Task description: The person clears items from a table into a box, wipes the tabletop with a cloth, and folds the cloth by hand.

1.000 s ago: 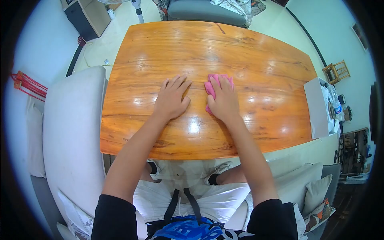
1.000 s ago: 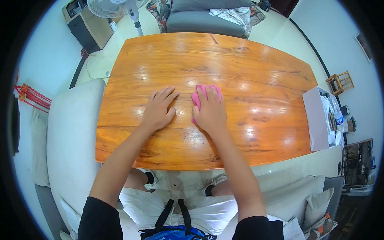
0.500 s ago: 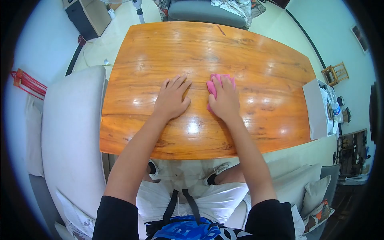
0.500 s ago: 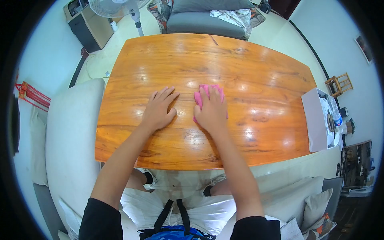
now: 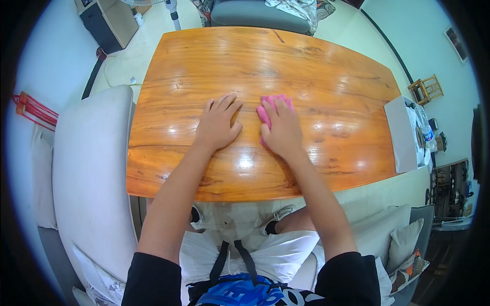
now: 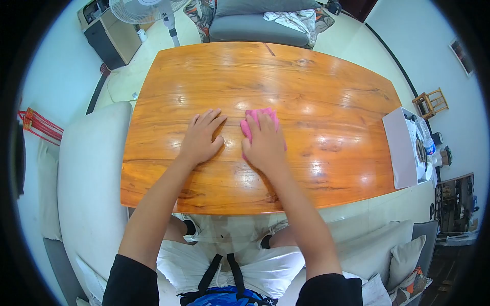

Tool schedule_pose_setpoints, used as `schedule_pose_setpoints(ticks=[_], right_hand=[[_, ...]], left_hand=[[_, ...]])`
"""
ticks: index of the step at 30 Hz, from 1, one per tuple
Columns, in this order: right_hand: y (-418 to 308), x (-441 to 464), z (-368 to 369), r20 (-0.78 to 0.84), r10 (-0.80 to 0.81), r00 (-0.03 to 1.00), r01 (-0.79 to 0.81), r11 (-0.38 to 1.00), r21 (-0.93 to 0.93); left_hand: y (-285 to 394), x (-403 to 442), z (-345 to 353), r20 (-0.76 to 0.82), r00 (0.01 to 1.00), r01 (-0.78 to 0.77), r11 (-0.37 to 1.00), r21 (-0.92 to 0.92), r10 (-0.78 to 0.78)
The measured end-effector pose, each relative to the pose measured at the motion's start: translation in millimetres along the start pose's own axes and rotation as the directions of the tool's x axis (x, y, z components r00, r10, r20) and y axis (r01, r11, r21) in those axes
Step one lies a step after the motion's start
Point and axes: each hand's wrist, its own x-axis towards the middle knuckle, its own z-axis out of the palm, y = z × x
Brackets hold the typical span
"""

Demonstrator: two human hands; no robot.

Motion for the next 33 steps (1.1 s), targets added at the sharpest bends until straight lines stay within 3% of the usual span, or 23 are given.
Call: schedule_pose_setpoints(ticks=[7,10,13,16,19,24,28,30,33], right_hand=[[-50.2,-65.0,-37.1,0.166,-0.131,0.977,0.125,0.991,0.044],[-26.4,-52.4,-32.2,0.168,-0.199,0.965,0.179,0.975,0.129],[19.5,-10.7,-20.5,0.105,-0.195,0.975,0.192,0.981,0.038],[37.4,12.7,-11.2,0.033,0.051,0.998,-0.05,0.998,-0.033],[11.7,-4.5,-6.1,-0.003,0.032,0.999,-0.032,0.995,-0.092],[-30.8,-59.3,-41.9,0.134,-0.172,0.976,0.163,0.984,0.071],[17.4,-22.5,-47.0,0.188,-0.382,0.905,0.377,0.924,0.064],[51.7,3.9,-32.2,0.122,-0.112,0.986,0.117,0.992,-0.037],[58.4,24.5,2.4,-0.081,0.026,0.996,-0.041,0.981,-0.19]], left_hand=[[0.4,-0.2,0.1,-0.016,1.0,-0.008,1.0,-0.013,0.008],[-0.1,0.4,-0.4,-0.014,1.0,-0.006,1.0,-0.017,0.006],[1.1,-0.2,-0.4,-0.009,1.0,0.005,1.0,-0.017,-0.005],[1.7,-0.1,-2.8,0.005,1.0,0.008,1.0,-0.021,-0.008],[0.7,-0.3,-2.6,-0.002,1.0,0.0,0.999,-0.033,0.0],[2.7,-2.3,2.0,-0.016,1.0,0.007,0.999,-0.032,-0.008],[0.4,-0.9,2.2,-0.027,1.0,-0.007,1.0,-0.023,0.006],[1.9,-1.3,0.4,-0.018,1.0,0.004,0.999,-0.034,-0.004],[3.4,-0.2,-3.5,-0.024,1.0,0.012,0.999,-0.042,-0.013]])
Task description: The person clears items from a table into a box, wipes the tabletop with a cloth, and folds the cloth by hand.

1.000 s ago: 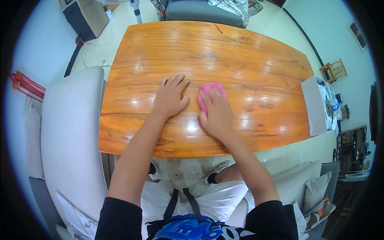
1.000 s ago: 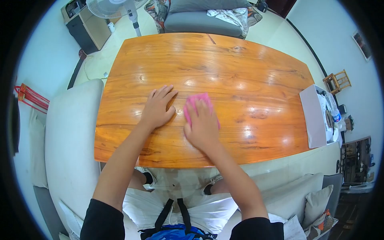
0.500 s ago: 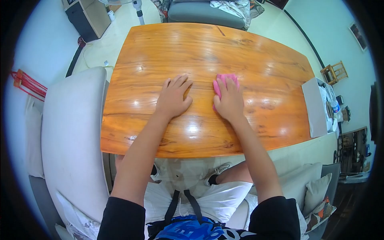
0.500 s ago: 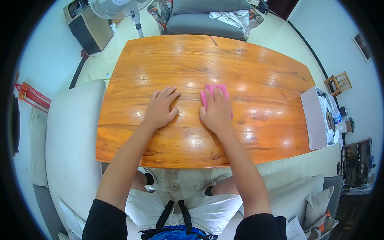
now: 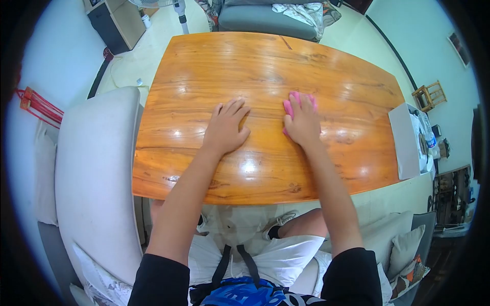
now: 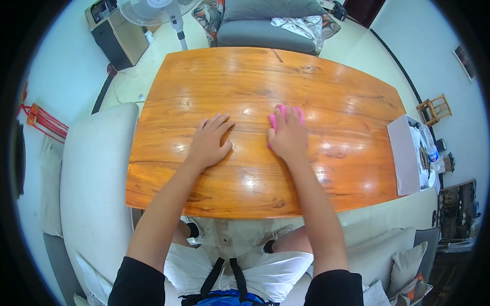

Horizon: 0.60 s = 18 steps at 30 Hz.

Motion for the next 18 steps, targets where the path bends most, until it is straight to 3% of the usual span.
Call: schedule_pose_setpoints(ticks=[3,6,9,12,15,18], right_hand=[[-47.5,-13.9,-9.8,0.08,-0.092,0.992,0.088,0.995,0.055],[-79.1,-48.4,-36.7,0.183,-0.195,0.963,0.148,0.959,0.242],[-57.5,-66.2,-60.6,0.239,-0.358,0.903,0.271,0.904,0.331],[-10.4,-44.7,-61.4,0.246,-0.328,0.912,0.274,0.934,0.231],[8.5,-34.5,-38.4,0.091,0.084,0.992,-0.092,0.992,0.085],[-23.2,-40.0,-36.7,0.041,0.066,0.997,-0.068,0.996,0.061]], left_hand=[[-1.1,-0.8,2.2,-0.003,1.0,-0.005,1.0,-0.005,0.005],[-1.5,-0.3,2.1,0.0,1.0,-0.006,1.0,-0.002,0.006],[-1.3,0.3,1.8,0.005,1.0,-0.003,1.0,0.003,0.003],[-2.3,-0.5,3.3,0.002,1.0,-0.003,1.0,0.01,0.003],[-1.9,0.1,3.5,-0.002,1.0,-0.002,1.0,0.009,0.002],[-2.1,-0.1,3.6,-0.008,1.0,-0.001,1.0,0.013,0.001]])
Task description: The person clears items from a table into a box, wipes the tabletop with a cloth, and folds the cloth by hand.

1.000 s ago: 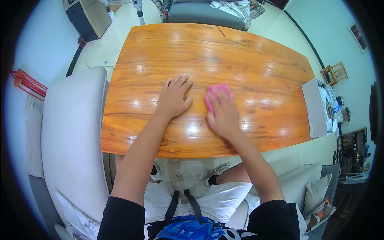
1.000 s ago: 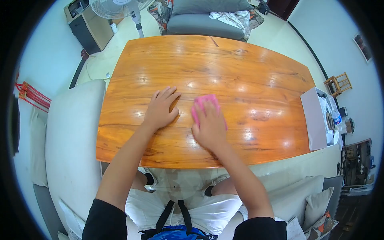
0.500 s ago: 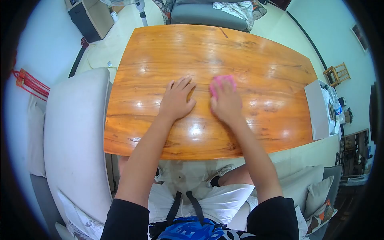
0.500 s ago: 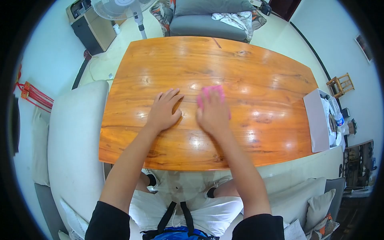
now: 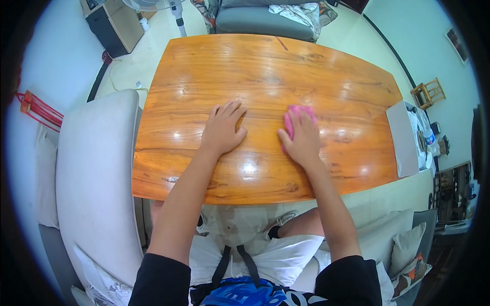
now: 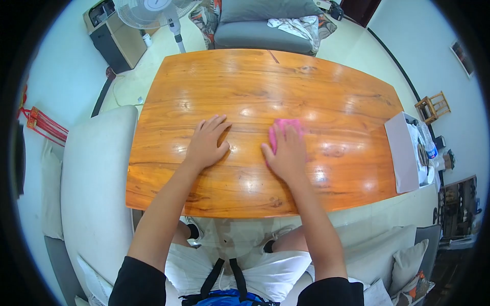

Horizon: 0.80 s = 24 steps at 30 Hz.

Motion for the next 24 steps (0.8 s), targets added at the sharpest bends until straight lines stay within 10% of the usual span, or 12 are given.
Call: schedule_pose_setpoints(ticks=[6,8,10,13,15,17,22,24], right_hand=[[-41.0,-28.9,-6.9,0.037,0.0,0.999,-0.022,0.809,0.587],[-35.8,-23.7,-5.4,0.273,0.253,0.928,-0.323,0.182,0.929],[-19.0,-9.1,-31.5,0.476,0.151,0.866,-0.344,-0.512,0.787],[36.5,5.9,-28.7,0.415,0.176,0.893,-0.413,-0.054,0.909],[56.7,13.2,-45.8,0.275,0.423,0.863,-0.482,0.529,0.699],[74.6,17.6,-51.6,0.11,0.326,0.939,-0.329,0.759,0.561],[24.9,8.6,-43.9,0.194,-0.243,0.95,0.241,0.97,0.037],[16.6,-5.8,-25.6,0.158,-0.204,0.966,0.198,0.979,0.057]], left_hand=[[-0.2,0.2,0.6,0.009,1.0,-0.002,1.0,-0.003,0.002],[-1.4,0.6,-0.2,0.004,1.0,-0.005,1.0,-0.001,0.005],[-2.1,-0.1,1.3,0.004,1.0,-0.012,1.0,-0.001,0.012],[-2.4,1.4,1.6,0.009,1.0,-0.014,1.0,0.004,0.014],[-2.4,1.9,1.5,0.006,1.0,-0.013,1.0,0.005,0.013],[-1.9,0.3,1.8,-0.005,1.0,-0.014,1.0,0.0,0.014],[-1.7,0.1,2.1,-0.023,1.0,-0.019,1.0,-0.006,0.019],[-2.6,-0.4,3.1,-0.017,1.0,-0.019,1.0,0.005,0.019]])
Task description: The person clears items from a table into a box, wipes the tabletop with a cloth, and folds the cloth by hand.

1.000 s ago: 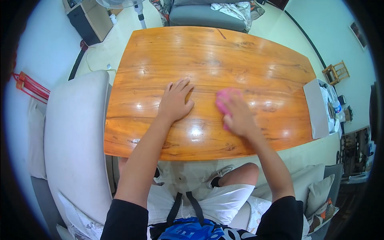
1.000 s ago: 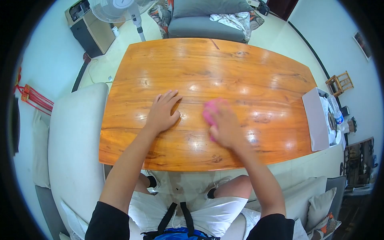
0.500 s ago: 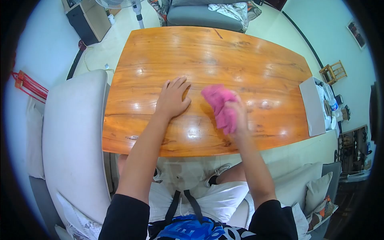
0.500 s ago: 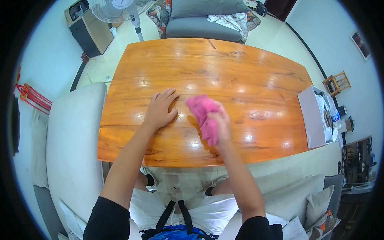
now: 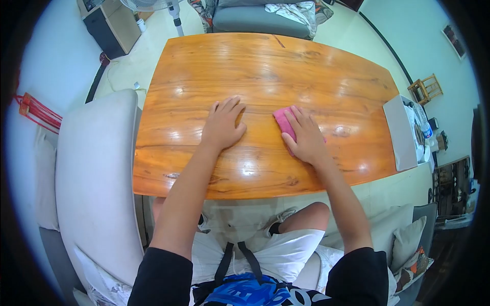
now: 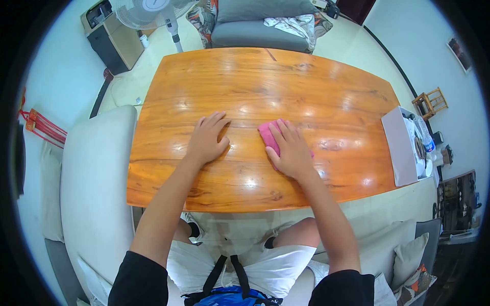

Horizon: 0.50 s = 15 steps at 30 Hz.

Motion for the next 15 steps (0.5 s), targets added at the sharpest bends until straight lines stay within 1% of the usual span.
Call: schedule_pose_setpoints(ticks=[1,5,8,11,13,14,15], right_hand=[[-6.2,-4.6,5.7,-0.019,0.018,1.0,-0.018,1.0,0.012],[-47.5,-36.1,-8.8,0.122,-0.029,0.992,0.023,0.999,0.043],[-47.0,-40.1,-5.9,0.104,-0.008,0.995,-0.002,0.996,0.095],[-11.3,-9.6,11.0,0.051,0.158,0.986,-0.161,0.986,0.05],[11.0,21.4,24.5,-0.043,0.249,0.968,-0.25,0.968,-0.014],[17.1,29.2,29.8,-0.089,0.286,0.954,-0.29,0.956,-0.044],[12.8,30.9,37.1,-0.109,0.254,0.961,-0.261,0.963,-0.058]], left_hand=[[0.6,0.9,0.1,0.001,1.0,0.001,1.0,0.003,-0.001],[3.0,1.0,-1.0,0.051,0.998,0.022,1.0,0.008,-0.022],[1.7,2.0,-1.1,0.048,0.999,0.02,1.0,0.023,-0.021],[2.0,0.8,-1.6,0.047,0.999,0.02,1.0,0.019,-0.021],[1.5,1.8,-1.4,0.048,0.999,0.024,1.0,0.02,-0.025],[1.0,2.6,-2.3,0.056,0.998,0.029,0.999,0.013,-0.029],[0.3,3.6,-3.6,0.065,0.997,0.031,0.999,0.006,-0.032]])
